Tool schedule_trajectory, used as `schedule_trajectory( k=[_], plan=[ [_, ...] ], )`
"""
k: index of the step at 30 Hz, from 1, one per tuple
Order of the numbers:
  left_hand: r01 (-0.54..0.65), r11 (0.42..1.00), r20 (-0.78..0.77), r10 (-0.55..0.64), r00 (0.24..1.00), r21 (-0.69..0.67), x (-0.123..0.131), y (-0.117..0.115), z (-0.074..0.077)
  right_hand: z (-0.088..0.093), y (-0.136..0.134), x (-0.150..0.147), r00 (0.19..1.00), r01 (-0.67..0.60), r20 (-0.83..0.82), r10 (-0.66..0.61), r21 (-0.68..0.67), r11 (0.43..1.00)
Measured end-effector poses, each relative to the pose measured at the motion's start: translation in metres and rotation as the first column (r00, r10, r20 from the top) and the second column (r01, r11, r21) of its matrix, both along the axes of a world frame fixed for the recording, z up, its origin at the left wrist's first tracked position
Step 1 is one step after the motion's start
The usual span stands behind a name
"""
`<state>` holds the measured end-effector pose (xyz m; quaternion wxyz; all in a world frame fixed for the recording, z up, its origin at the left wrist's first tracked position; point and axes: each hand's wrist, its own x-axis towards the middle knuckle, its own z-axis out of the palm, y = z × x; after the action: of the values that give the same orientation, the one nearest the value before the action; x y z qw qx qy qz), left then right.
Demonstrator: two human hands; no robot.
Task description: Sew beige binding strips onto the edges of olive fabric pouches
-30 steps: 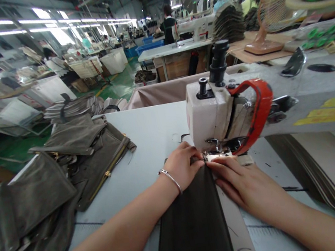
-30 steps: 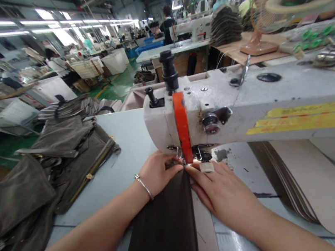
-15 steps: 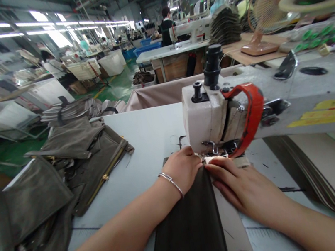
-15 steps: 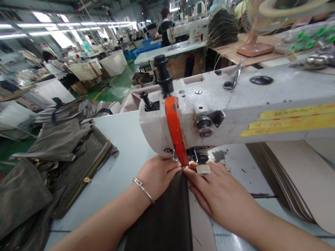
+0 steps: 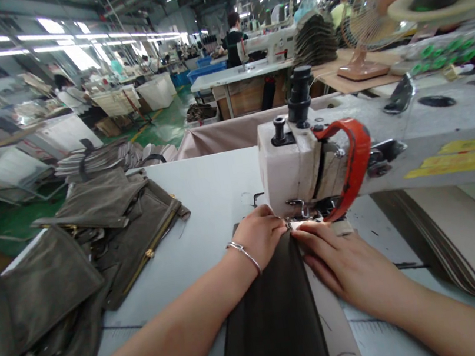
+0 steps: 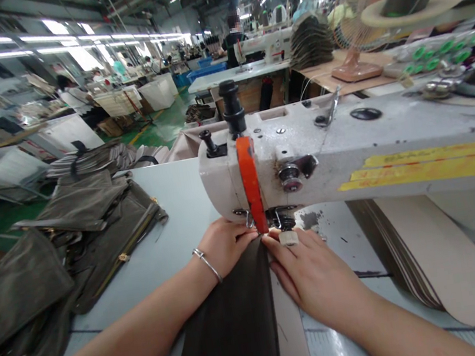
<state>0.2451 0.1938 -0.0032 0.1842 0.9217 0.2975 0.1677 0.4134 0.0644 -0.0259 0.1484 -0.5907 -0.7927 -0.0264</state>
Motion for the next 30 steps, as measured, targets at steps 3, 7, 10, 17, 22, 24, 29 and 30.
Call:
schedule_trajectory(
  k=[3,7,10,17,22,24,29,30],
  plan=[
    [-0.011,1.0,-0.015,0.011,1.0,0.003,0.0,-0.001,0.001,0.001,0.0,0.001,1.0,-0.002,0.003,0.002,-0.004,1.0],
    [0.033,0.994,-0.094,-0.023,0.995,0.108,-0.007,-0.013,0.011,0.002,0.0,0.001,1.0,-0.028,-0.009,0.028,-0.008,1.0],
    [0.149,0.976,-0.187,-0.119,0.975,0.157,-0.013,-0.024,0.018,0.003,0.0,0.001,0.999,-0.042,-0.03,0.042,0.004,0.999],
    [0.21,0.963,-0.232,-0.168,0.958,0.169,-0.016,-0.022,0.017,0.002,0.002,0.002,0.998,-0.041,-0.048,0.042,0.022,0.999],
    [0.185,0.954,-0.192,-0.141,0.971,0.237,-0.017,-0.022,0.011,0.001,0.002,0.001,0.998,-0.038,-0.049,0.039,0.025,0.999],
    [0.187,0.953,-0.189,-0.144,0.972,0.24,-0.017,-0.022,0.009,0.002,0.002,0.002,0.997,-0.048,-0.054,0.049,0.024,0.999],
    [0.191,0.955,-0.217,-0.141,0.966,0.229,-0.024,-0.032,0.015,0.01,-0.002,0.005,0.995,-0.063,-0.08,0.063,0.004,0.998],
    [0.189,0.957,-0.236,-0.136,0.962,0.219,-0.029,-0.038,0.019,0.013,-0.007,0.005,0.994,-0.064,-0.089,0.063,-0.004,0.998]
  ],
)
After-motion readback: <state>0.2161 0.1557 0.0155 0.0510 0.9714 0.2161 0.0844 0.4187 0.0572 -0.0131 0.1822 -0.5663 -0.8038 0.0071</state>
